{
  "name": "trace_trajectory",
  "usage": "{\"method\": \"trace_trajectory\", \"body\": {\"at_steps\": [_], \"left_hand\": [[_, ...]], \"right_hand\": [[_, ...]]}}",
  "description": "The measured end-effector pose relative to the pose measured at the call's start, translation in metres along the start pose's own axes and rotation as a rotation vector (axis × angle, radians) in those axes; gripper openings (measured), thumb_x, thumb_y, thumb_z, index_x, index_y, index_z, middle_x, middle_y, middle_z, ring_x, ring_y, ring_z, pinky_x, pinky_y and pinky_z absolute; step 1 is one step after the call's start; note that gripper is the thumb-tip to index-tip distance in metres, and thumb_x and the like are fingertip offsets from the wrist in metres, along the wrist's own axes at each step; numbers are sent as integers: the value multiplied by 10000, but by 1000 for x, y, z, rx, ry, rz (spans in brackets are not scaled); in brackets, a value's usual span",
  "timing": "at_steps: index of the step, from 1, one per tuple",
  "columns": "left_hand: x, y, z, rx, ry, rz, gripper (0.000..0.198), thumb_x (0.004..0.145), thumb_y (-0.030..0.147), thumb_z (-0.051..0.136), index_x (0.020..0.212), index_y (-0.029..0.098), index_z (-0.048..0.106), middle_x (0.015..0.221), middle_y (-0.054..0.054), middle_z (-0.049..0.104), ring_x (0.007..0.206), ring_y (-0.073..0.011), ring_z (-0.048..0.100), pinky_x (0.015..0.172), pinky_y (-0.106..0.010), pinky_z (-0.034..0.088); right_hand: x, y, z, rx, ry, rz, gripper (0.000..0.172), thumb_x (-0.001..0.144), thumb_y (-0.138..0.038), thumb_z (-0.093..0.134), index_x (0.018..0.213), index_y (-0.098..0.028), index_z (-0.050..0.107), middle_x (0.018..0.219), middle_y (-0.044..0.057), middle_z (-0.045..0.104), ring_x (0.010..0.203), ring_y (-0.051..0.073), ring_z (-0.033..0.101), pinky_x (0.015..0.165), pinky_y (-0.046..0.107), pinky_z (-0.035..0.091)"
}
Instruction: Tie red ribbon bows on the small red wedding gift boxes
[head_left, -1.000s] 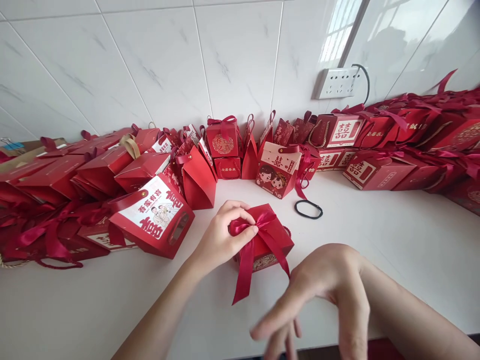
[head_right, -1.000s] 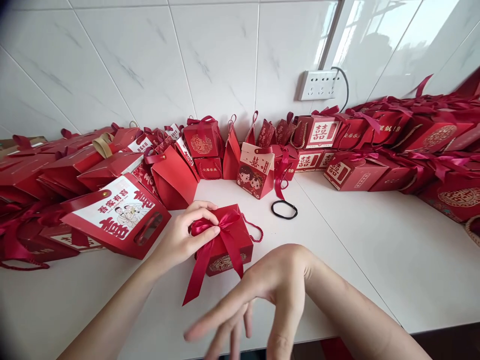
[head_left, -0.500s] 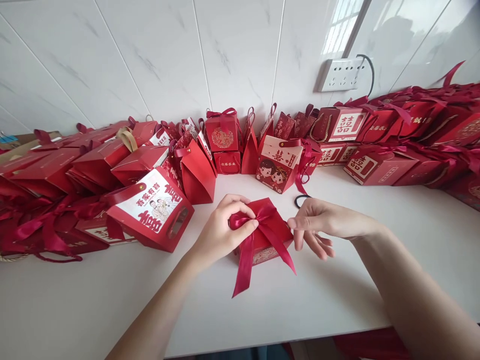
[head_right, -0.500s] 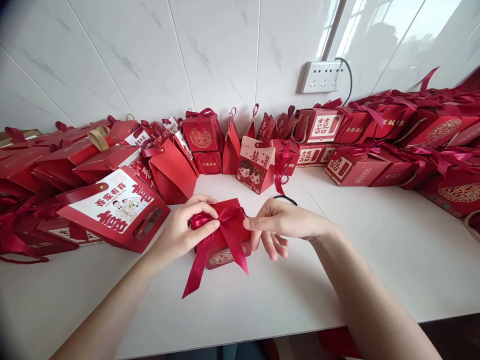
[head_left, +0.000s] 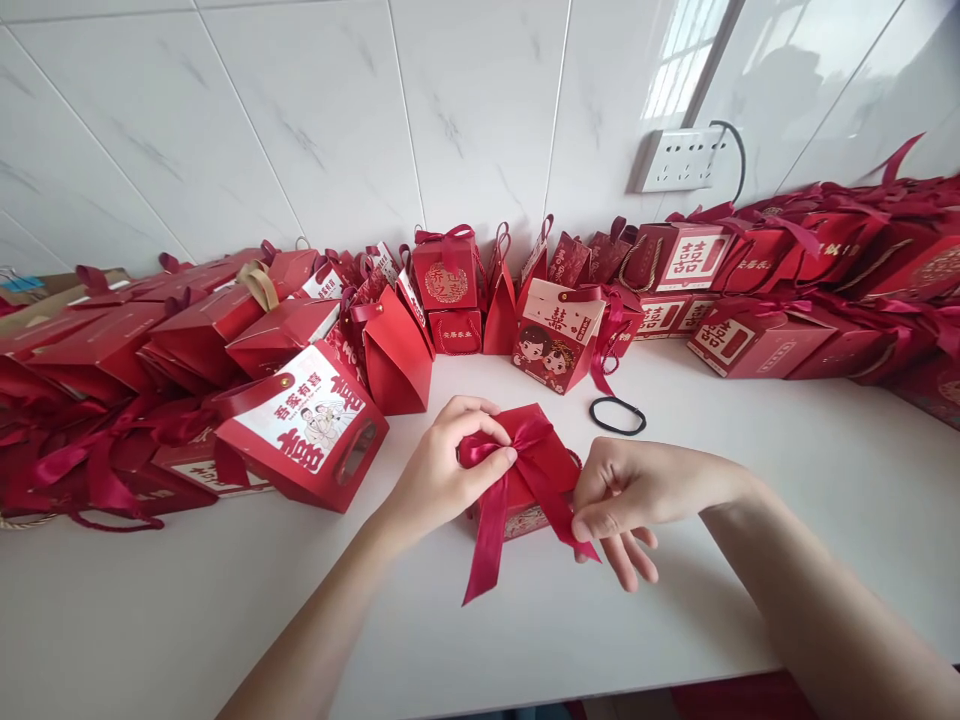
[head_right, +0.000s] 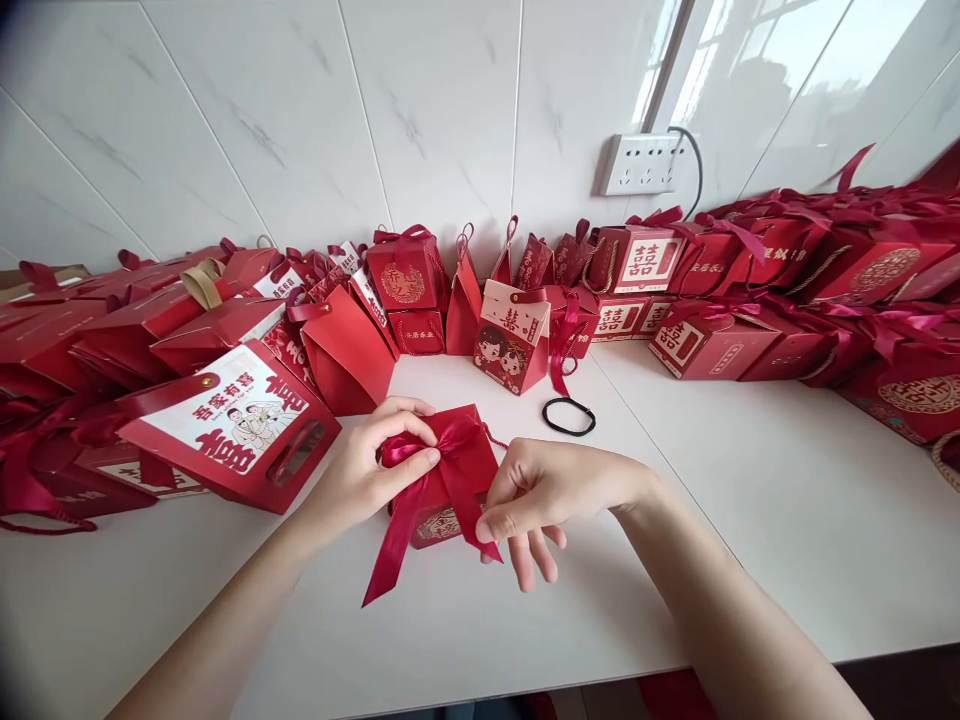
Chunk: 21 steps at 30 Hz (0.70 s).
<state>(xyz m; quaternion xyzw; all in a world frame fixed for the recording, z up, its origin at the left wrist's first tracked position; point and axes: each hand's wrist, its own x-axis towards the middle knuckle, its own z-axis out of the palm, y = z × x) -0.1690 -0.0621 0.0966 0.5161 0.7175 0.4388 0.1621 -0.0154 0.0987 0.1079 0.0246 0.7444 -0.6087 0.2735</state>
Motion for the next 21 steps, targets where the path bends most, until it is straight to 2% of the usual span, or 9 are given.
{"method": "trace_trajectory", "body": {"at_steps": [6,13,16,18,20,21], "left_hand": [[1,1,0,23,12,17,63,786,240,606,740,204,627,1042,-48,581,1042,-215,584,913,-321,478],[0,1,1,8,-4,-8,82,793,259,609,729,210,626,1038,-48,578,1039,-220,578,934,-342,463],[0,1,0,-4,1,-8,74,791,249,613,729,209,622,1040,-41,571,1066,-208,564,940,-316,450],[0,1,-1,-18,5,-7,71,789,248,614,731,206,618,1040,-39,571,1060,-202,566,932,-306,447],[0,1,-1,-46,-4,-13,83,800,271,602,751,206,615,1048,-40,574,1059,-202,565,918,-304,446],[0,0,-2,-63,-5,-19,91,809,288,590,773,208,616,1061,-41,575,1069,-205,560,902,-302,447]], "right_hand": [[-2,0,1,-38,49,40,235,814,-247,536,691,-112,684,507,12,653,427,87,594,408,157,379],[-2,-2,-1,-36,-12,80,221,802,-242,534,686,-112,669,500,4,641,431,81,583,436,163,399],[-4,0,-4,-35,-16,78,254,817,-317,580,707,-109,676,513,11,646,439,83,589,433,161,387],[-6,3,-7,-7,2,72,363,808,-437,612,661,-110,663,480,15,626,418,92,583,415,169,371],[-6,6,-10,33,94,24,475,784,-544,615,579,-116,625,401,4,565,356,91,535,397,183,351],[-5,7,-11,58,183,-18,512,777,-579,607,546,-122,601,362,-8,523,324,84,497,392,190,340]]}}
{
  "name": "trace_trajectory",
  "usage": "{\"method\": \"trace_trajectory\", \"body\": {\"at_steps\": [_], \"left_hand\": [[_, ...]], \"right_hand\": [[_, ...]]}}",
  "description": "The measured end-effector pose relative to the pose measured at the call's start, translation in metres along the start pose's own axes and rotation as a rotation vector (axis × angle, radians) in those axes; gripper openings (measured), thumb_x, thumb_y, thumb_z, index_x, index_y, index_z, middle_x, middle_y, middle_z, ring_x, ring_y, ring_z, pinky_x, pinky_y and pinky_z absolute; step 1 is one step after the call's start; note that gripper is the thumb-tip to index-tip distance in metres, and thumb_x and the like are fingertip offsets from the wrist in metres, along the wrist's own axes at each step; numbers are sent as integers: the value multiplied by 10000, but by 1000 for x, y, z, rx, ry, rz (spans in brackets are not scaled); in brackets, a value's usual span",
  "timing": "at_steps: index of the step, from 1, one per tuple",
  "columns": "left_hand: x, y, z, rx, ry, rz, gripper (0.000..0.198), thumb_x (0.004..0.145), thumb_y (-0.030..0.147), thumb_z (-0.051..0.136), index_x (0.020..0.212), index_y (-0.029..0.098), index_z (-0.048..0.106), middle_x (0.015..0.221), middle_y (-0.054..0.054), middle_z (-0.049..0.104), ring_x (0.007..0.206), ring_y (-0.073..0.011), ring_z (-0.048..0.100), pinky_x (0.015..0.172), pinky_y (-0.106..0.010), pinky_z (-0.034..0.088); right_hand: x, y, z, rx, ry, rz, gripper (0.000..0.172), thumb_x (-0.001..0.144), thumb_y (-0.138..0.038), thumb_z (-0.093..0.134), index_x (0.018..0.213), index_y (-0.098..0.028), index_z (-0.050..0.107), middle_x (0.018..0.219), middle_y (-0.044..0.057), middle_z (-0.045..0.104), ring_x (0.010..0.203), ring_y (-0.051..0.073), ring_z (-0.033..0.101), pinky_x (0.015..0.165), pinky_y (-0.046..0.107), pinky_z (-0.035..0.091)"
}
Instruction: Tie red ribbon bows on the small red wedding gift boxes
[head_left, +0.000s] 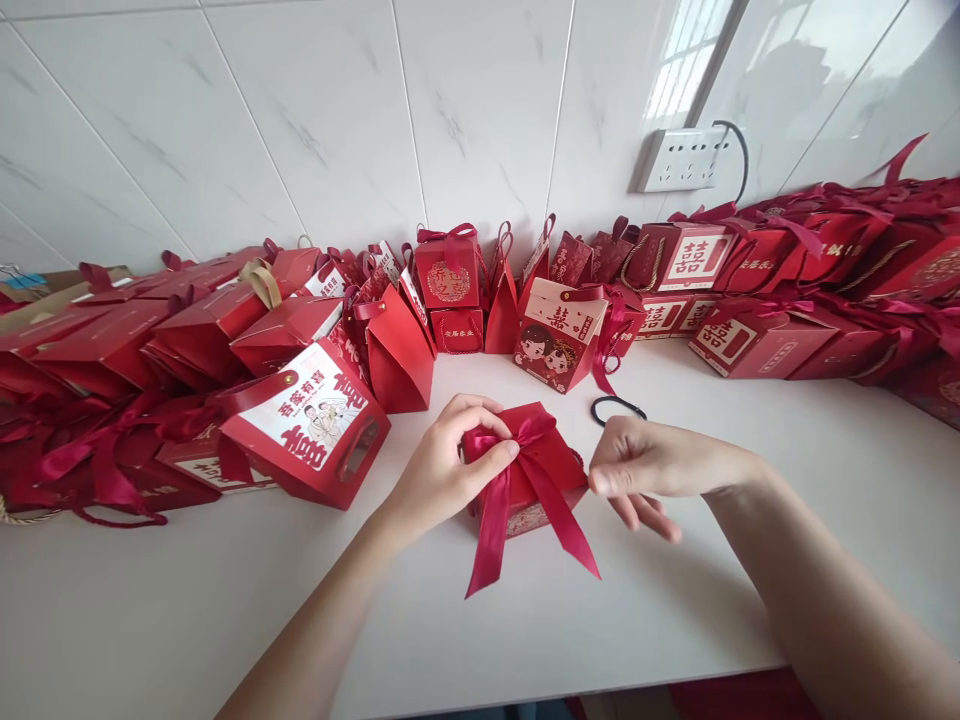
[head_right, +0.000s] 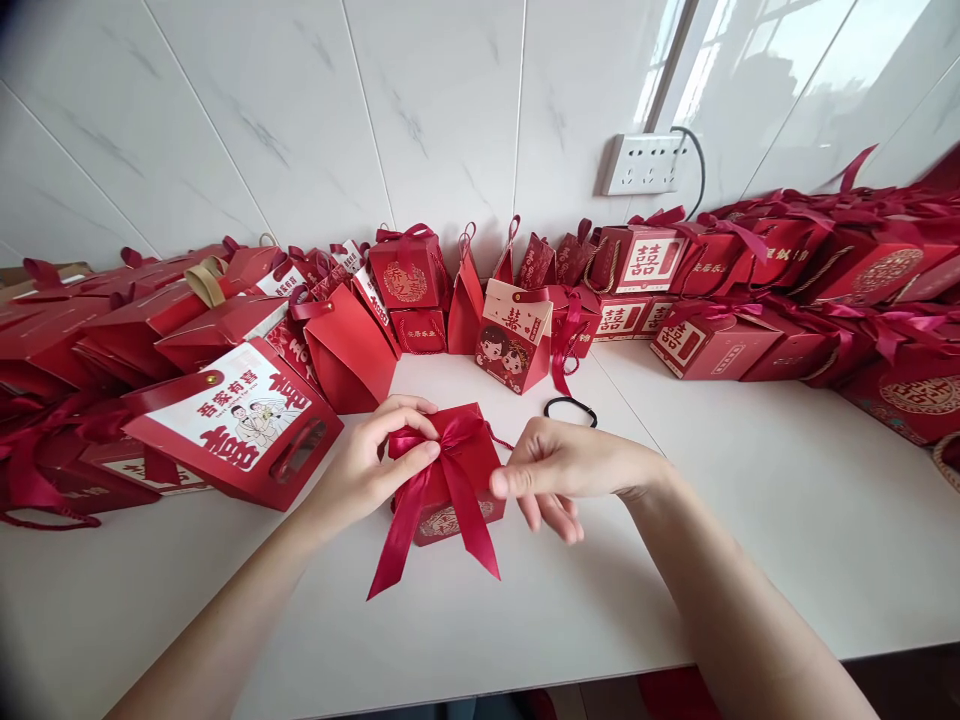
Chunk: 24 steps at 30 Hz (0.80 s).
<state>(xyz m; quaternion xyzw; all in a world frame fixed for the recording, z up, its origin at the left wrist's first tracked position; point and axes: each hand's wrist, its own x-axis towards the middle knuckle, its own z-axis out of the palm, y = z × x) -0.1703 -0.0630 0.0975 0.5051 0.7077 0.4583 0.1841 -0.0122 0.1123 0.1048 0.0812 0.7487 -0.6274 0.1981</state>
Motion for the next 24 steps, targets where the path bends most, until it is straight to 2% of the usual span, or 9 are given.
{"method": "trace_trajectory", "body": {"at_steps": [2,4,7,9,11,13,19,24], "left_hand": [[0,-2,-1,-38,13,-17,119,825,322,565,838,214,612,1101,-44,570,1066,-207,558,841,-292,455],[0,-4,-3,-73,47,-40,144,828,339,547,884,213,587,1058,-41,576,968,-191,576,746,-276,451],[1,-7,-8,-71,103,-88,166,827,359,528,777,202,512,767,10,526,706,-137,514,616,-253,386],[2,-8,-13,-35,117,-112,275,828,388,513,653,198,417,617,42,399,596,-115,410,566,-248,326],[2,-7,-18,12,104,-120,374,820,425,506,584,194,330,565,52,301,549,-106,328,537,-251,273],[2,-5,-22,77,84,-115,419,803,451,518,554,191,305,554,51,274,547,-107,311,537,-257,254],[0,0,-21,209,3,-100,348,770,445,600,589,185,458,654,37,467,719,-139,467,673,-257,341],[1,-1,-16,138,-3,-70,276,797,373,594,628,187,479,703,43,488,697,-120,489,681,-250,369]], "right_hand": [[4,1,0,66,240,-90,539,771,-619,592,532,-137,559,322,-40,444,295,66,423,384,196,314],[11,-1,2,139,474,-143,532,767,-634,589,553,-152,516,343,-68,398,308,50,372,383,195,292],[21,-4,9,182,657,-144,515,758,-625,608,577,-168,452,415,-78,386,346,39,353,393,194,284],[26,-5,14,168,696,-120,499,756,-623,610,610,-174,450,441,-77,392,362,42,357,399,195,292],[29,-5,18,152,707,-110,482,761,-628,600,657,-176,470,449,-80,391,373,45,352,401,192,295],[31,-5,22,151,699,-131,464,758,-622,609,696,-178,489,452,-87,381,380,42,331,395,186,283],[32,-2,25,189,671,-181,444,726,-596,655,709,-169,535,482,-88,353,410,38,283,374,174,218],[31,-3,24,192,661,-174,441,734,-572,652,628,-164,524,483,-76,344,415,42,284,381,189,213]]}}
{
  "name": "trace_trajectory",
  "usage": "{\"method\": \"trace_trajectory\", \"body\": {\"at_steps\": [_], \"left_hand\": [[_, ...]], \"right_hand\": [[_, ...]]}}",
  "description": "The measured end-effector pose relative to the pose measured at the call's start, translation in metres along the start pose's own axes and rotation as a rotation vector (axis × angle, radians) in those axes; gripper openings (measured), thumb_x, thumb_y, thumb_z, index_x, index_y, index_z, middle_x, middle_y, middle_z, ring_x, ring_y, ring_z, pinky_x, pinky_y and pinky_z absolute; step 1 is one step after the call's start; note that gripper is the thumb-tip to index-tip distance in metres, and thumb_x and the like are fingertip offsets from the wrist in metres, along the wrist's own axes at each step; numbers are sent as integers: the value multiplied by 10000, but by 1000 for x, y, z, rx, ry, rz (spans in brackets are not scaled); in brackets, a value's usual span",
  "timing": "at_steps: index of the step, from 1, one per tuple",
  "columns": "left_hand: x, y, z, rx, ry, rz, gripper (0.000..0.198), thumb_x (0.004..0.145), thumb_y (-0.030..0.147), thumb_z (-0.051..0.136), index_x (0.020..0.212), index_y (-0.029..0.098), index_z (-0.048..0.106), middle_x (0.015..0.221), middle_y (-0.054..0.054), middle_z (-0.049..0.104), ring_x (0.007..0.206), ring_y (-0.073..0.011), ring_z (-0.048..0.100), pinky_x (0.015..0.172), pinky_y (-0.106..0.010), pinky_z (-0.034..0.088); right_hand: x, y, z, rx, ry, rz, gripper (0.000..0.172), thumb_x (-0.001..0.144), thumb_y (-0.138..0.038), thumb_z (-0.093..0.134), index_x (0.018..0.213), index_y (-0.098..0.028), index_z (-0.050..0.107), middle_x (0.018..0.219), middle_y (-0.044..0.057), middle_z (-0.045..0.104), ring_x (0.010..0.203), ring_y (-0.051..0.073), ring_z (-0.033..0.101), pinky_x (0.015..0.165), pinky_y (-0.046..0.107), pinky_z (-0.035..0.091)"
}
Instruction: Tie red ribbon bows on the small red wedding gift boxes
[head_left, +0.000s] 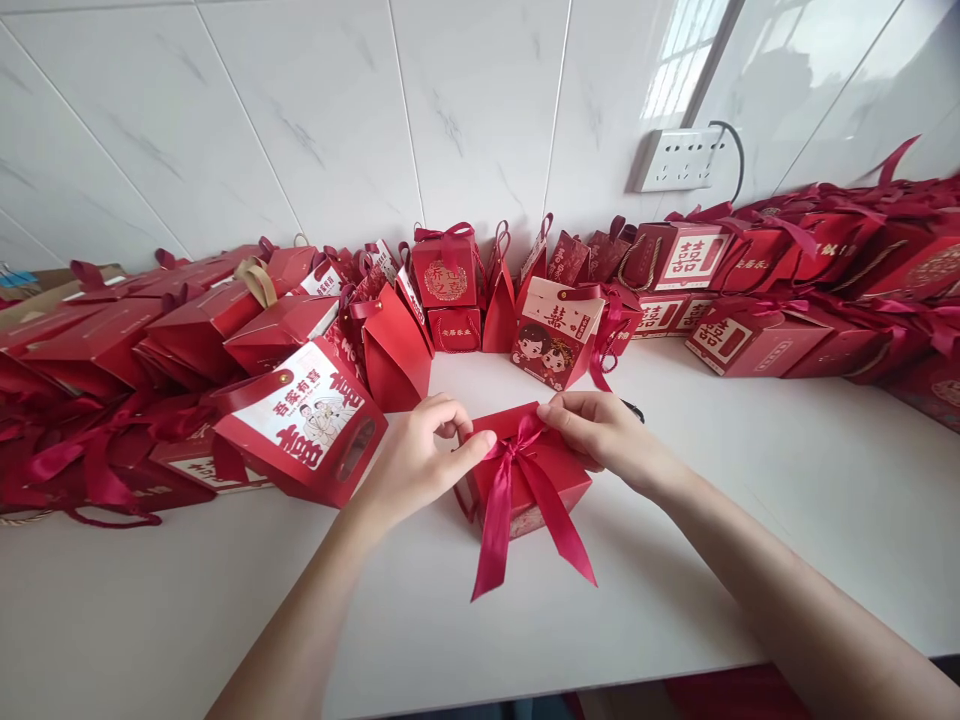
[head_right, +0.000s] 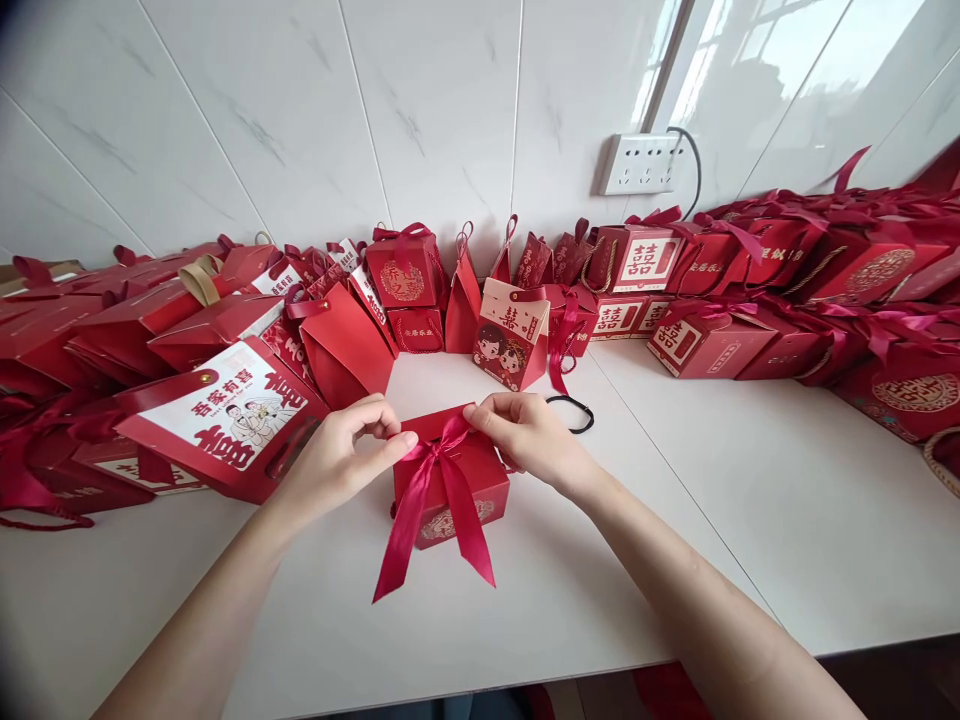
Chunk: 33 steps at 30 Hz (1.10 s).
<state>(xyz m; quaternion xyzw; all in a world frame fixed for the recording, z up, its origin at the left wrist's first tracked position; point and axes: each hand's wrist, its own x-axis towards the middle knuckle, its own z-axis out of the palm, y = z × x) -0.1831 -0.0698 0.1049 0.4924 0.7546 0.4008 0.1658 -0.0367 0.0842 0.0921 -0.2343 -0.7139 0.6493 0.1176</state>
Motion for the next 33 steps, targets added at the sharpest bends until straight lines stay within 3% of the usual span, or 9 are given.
{"method": "trace_trajectory", "body": {"at_steps": [9,19,28,33], "left_hand": [[1,-4,4,-80,-1,1,233,838,353,567,683,187,518,767,33,496,705,-112,500,667,-241,378],[2,-4,6,-55,72,-60,284,865,370,513,660,186,442,766,38,483,677,-104,465,635,-230,350],[-2,-2,7,-64,48,-114,382,860,369,496,599,191,281,535,70,258,494,-83,276,484,-229,240],[-1,-5,10,-100,14,-116,366,862,350,473,603,193,268,559,64,270,517,-85,283,481,-217,247]], "right_hand": [[1,1,-3,-60,7,26,436,792,-553,586,619,-159,513,487,-60,385,416,46,317,394,198,229],[0,-1,-5,-57,-24,11,289,828,-340,533,603,-169,475,500,-31,489,457,73,466,463,198,371],[-2,-5,-9,-71,-96,32,231,760,-285,556,580,-176,463,526,-33,510,486,81,510,498,197,438],[-2,-6,-11,-69,-149,-2,235,734,-239,556,541,-179,437,518,-38,491,484,78,496,497,199,450]]}}
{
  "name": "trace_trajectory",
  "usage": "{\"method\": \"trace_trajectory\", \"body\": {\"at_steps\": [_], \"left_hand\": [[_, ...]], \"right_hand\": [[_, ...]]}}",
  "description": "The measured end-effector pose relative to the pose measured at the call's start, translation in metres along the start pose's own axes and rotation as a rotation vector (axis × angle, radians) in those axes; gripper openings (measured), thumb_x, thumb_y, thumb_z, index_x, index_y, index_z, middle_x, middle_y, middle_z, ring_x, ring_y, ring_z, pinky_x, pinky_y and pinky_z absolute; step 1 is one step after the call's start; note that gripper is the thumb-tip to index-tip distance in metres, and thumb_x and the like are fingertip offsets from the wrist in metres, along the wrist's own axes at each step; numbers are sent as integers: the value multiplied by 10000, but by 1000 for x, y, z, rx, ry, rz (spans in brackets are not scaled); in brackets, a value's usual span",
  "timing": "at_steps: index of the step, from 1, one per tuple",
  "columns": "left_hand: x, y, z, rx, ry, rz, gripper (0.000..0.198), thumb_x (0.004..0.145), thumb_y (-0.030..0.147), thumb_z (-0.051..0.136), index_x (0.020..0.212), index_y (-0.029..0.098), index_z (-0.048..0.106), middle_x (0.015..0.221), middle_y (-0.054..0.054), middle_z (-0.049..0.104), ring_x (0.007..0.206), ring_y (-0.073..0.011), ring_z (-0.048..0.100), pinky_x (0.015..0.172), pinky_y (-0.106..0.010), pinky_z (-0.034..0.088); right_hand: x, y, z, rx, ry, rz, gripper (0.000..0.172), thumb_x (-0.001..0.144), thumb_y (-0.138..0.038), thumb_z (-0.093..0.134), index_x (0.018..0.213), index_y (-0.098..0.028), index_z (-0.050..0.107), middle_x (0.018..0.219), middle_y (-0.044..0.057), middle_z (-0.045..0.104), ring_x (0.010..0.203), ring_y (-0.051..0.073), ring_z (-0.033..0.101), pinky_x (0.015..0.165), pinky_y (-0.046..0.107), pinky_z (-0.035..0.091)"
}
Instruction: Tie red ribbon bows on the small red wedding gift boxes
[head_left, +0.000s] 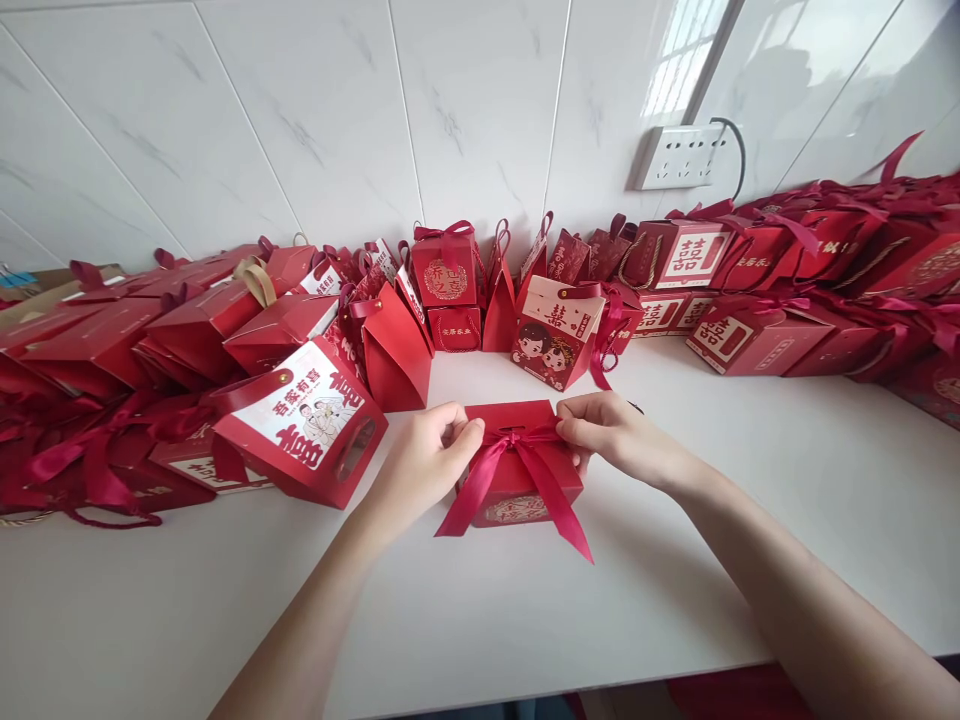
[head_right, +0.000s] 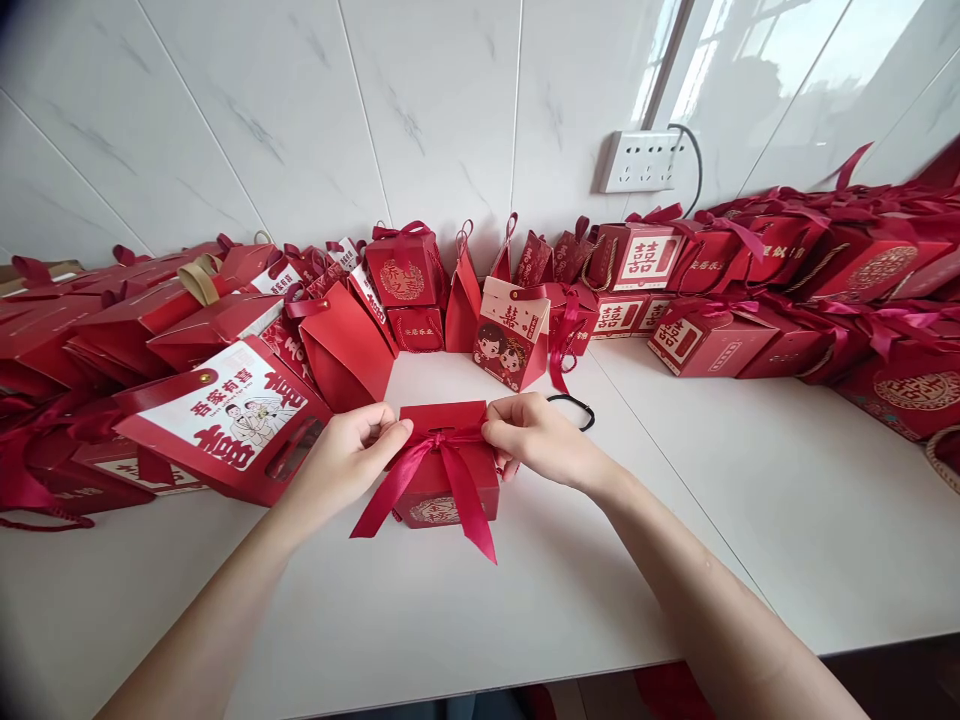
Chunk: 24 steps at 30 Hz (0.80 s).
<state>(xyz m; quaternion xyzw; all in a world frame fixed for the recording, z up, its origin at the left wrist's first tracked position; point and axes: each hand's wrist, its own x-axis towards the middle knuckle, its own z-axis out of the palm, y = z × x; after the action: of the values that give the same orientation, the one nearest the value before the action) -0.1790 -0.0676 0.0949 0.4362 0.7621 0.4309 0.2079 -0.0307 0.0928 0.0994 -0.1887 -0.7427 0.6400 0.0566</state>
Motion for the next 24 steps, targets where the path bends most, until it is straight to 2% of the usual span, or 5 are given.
{"method": "trace_trajectory", "body": {"at_steps": [7,13,18,24], "left_hand": [[-1,2,-4,84,-10,22,353,855,331,463,597,193,266,560,58,276,522,-89,289,482,-218,250],[-1,2,-6,121,-28,29,356,859,348,462,592,191,287,552,57,284,515,-90,292,482,-221,252],[-1,0,-8,135,-50,40,363,865,354,460,590,189,289,551,56,298,524,-94,308,494,-222,261],[-1,-1,-6,148,-50,38,360,869,361,457,596,192,294,560,51,291,529,-101,305,492,-234,242]], "right_hand": [[-2,-1,-5,-53,-72,-17,234,729,-216,582,550,-185,435,548,-27,537,520,100,538,509,221,473],[-3,-1,-8,-82,-73,-9,254,722,-245,613,561,-187,425,561,-32,544,536,105,564,534,231,494],[-4,-2,-14,-150,-102,-9,232,753,-266,590,589,-186,445,615,2,613,582,128,592,578,259,488],[-3,-4,-17,-212,-94,-48,235,767,-302,550,580,-189,466,561,-27,528,528,97,474,529,239,384]]}}
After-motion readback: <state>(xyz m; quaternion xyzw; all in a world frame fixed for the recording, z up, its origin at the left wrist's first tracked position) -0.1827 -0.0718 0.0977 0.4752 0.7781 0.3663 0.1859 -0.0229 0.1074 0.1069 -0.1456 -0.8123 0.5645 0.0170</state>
